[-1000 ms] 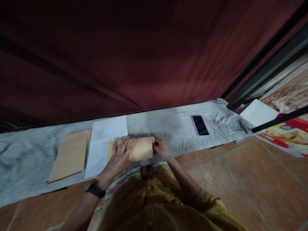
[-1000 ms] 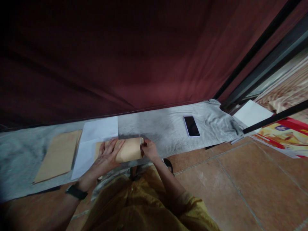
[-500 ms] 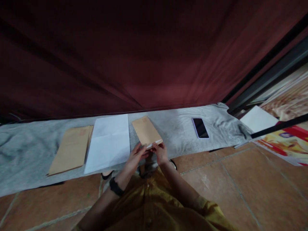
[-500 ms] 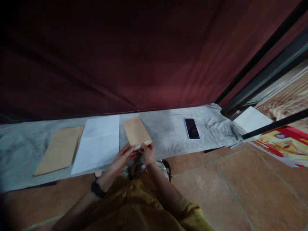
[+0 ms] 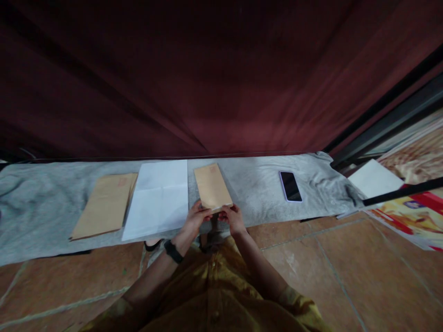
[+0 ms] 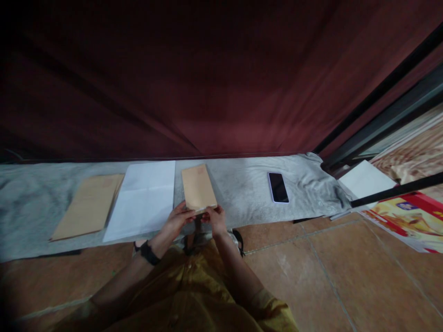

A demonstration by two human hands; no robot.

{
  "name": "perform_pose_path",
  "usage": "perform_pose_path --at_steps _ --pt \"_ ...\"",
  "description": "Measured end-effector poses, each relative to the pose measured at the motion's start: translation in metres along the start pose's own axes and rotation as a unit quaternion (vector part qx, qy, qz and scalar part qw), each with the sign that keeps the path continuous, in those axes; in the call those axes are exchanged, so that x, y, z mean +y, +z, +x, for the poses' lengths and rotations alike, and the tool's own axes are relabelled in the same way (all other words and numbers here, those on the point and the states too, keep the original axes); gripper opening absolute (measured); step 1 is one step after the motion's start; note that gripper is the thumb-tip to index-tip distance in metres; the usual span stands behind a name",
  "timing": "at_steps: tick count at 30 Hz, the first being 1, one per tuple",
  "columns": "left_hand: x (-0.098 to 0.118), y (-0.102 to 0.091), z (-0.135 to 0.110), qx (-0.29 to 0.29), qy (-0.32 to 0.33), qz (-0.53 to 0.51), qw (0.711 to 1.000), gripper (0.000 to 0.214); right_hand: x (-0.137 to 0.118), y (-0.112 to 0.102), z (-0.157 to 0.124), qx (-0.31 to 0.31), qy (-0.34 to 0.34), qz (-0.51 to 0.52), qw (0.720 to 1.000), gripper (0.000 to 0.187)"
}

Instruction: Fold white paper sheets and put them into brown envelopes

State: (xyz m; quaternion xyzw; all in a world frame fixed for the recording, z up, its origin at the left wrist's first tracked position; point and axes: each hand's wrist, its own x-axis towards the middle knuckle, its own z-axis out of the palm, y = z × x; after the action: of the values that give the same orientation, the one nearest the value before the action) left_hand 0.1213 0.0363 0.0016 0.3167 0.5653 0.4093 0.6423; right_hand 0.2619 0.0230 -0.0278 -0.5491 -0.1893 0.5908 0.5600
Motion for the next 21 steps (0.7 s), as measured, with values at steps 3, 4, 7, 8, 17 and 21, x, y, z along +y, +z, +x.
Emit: perform_pose_path --at_steps 3,4,7,8,17,21 --pt "0.004 -0.002 0.004 0.005 -0.008 0.047 0.999 0.058 -0.001 -0.010 0.002 0.004 0.023 -0.021 1.000 0.034" --pt "0.006 -0.003 0.005 0.007 -0.011 0.058 0.998 0.057 -0.002 -0.015 0.002 0.011 0.020 -0.030 0.999 0.034" --pt "0.009 -0.005 0.007 0.008 -0.020 0.073 0.997 0.056 -0.005 -0.030 0.000 0.049 -0.085 -0.133 0.986 0.037" --pt "0.009 -0.005 0.007 0.009 -0.021 0.078 0.997 0.056 -0.007 -0.035 -0.001 0.058 -0.149 -0.195 0.968 0.036" --pt "0.005 -0.007 0.013 0.024 -0.020 0.137 0.990 0.057 -0.015 -0.047 0.003 -0.143 -0.405 -0.475 0.768 0.022" --pt "0.000 -0.015 0.010 0.055 -0.003 0.182 0.982 0.065 -0.008 -0.052 0.004 -0.172 -0.411 -0.515 0.732 0.023"
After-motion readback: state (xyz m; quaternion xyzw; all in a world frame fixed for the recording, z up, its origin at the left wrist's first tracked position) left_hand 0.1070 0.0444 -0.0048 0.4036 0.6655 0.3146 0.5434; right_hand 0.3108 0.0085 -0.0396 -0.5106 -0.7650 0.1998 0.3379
